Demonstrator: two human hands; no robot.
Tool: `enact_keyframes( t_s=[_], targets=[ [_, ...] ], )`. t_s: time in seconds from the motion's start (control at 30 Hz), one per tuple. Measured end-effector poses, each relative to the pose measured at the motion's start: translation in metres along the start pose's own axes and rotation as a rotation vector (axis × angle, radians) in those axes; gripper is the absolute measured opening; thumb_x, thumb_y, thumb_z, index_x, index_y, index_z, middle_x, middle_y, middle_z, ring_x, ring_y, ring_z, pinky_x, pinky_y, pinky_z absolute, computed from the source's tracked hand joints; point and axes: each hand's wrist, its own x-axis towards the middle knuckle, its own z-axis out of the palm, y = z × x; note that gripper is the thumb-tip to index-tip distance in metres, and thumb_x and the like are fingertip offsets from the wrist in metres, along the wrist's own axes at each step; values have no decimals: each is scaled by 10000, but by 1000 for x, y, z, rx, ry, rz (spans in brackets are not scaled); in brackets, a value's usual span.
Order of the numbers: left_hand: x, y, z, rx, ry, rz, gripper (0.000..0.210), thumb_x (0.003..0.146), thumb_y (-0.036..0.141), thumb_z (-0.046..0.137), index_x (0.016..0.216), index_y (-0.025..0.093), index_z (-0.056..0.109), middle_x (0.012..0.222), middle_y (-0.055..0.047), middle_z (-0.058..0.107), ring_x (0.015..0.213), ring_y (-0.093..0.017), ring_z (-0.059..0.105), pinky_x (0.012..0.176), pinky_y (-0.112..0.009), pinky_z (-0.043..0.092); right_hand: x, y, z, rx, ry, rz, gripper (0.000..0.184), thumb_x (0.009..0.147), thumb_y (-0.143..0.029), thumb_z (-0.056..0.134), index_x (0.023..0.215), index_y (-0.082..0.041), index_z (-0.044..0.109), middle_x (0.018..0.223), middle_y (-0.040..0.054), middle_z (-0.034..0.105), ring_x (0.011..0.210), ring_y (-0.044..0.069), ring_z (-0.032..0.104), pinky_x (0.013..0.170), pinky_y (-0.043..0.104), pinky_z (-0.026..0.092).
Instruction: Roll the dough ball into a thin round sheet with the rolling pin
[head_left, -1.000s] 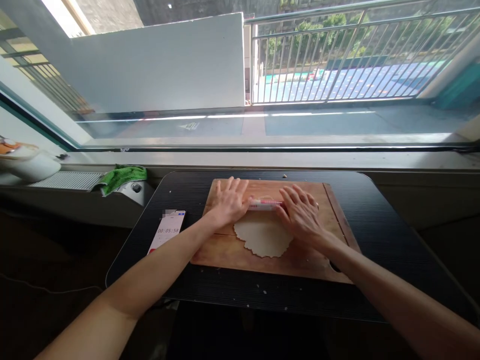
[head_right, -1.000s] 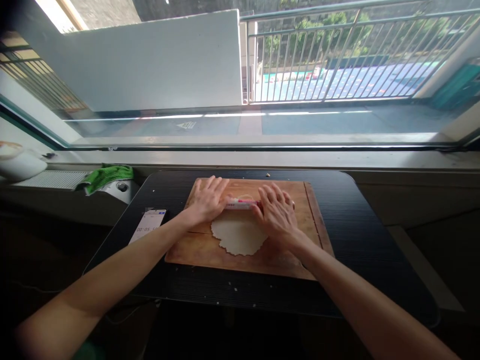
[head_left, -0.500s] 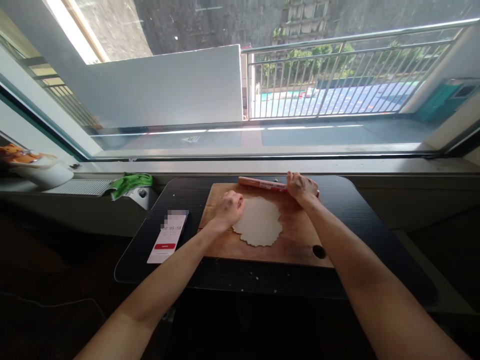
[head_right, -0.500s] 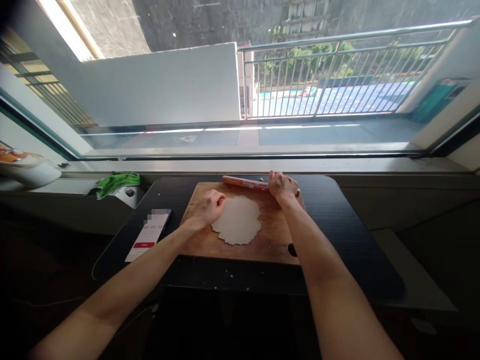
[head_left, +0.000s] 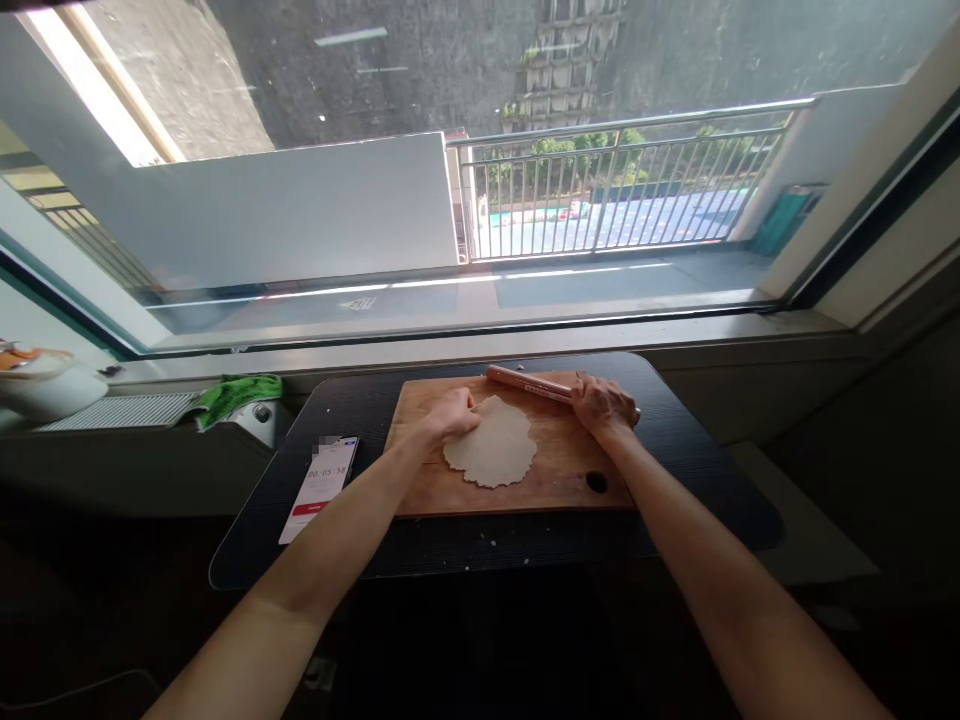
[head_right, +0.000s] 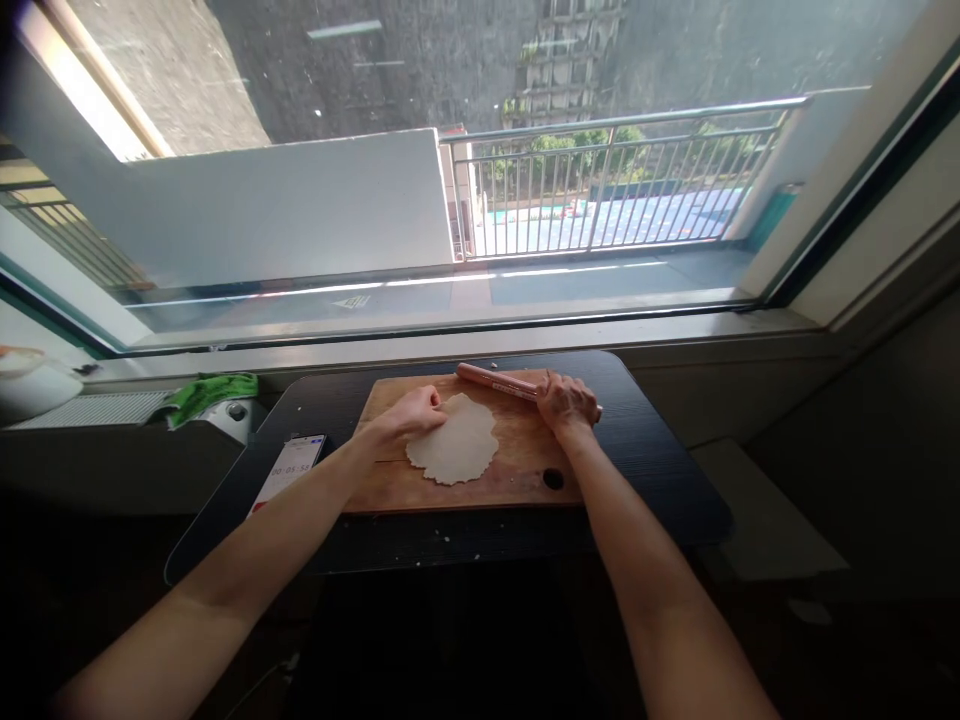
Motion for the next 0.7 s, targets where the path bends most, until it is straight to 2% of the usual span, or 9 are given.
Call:
enact_keyframes(
  t_s=[0.1,0.17,0.23,0.3,0.37,0.43,0.5,0.57,0.7],
  targets=[
    [-11,-5,4,-168,54,8,120,817,207,592,891,172,680,980,-59,755,846,-194,696,653,-240,503,0,2,2,2,22,-14,492,1016,-333,307,1208,-144,719,1119,172,744,1079,285,666,891,370,458],
    [-20,-13,6,-373,188,-18,192,877,235,544,983,155,684,1054,-80,758,898,-192,703,710,-240,527,-2,2,3,0,15,-11,492,1017,-321,304,1192,-134,724,1127,181,739,1069,278,666,887,362,453],
    [-30,-23,9,-518,291,-52,232,875,231,568,1062,141,671,1076,-94,760,914,-195,711,750,-248,539,-2,1,2,-7,-6,-5,492,1017,-318,304,1176,-121,726,1138,188,737,1042,270,672,871,355,454],
    [-41,-33,13,-468,298,-90,295,856,204,606,1140,139,647,1033,-90,766,876,-197,721,757,-262,543,-1,0,-1,-21,-4,-14,495,1018,-326,304,1176,-121,726,1144,182,740,1053,272,672,876,357,455],
    [-51,-39,15,-291,283,-125,384,843,182,637,1225,157,616,951,-67,768,848,-209,725,769,-287,542,1,0,-6,-40,-27,-28,500,1016,-333,300,1173,-134,732,1151,169,746,1082,279,670,887,362,458],
    [-58,-42,16,-103,295,-130,465,842,176,653,1301,193,585,928,-52,765,878,-233,726,806,-317,537,1,0,-13,-55,-99,-31,517,1019,-332,283,1153,-149,748,1147,160,755,1080,273,682,881,356,466],
    [-64,-43,15,4,312,-93,477,843,169,659,1312,221,589,991,-59,764,939,-247,719,852,-334,530,-3,1,-21,-65,-175,-34,534,1022,-333,269,1112,-167,768,1130,148,766,1050,259,700,865,340,473],
    [-68,-44,16,12,324,-68,426,853,159,648,1274,214,621,1010,-65,761,923,-237,715,861,-328,529,-10,2,-27,-82,-194,-88,534,1019,-335,276,1066,-173,783,1121,139,771,1043,252,705,869,327,473],
    [-74,-51,25,-98,337,-63,386,878,154,630,1264,173,630,920,-44,754,823,-200,704,827,-297,532,-24,-4,-32,-145,-187,-269,487,990,-294,324,1018,-134,783,1147,147,760,1070,260,694,902,325,462]
  ],
)
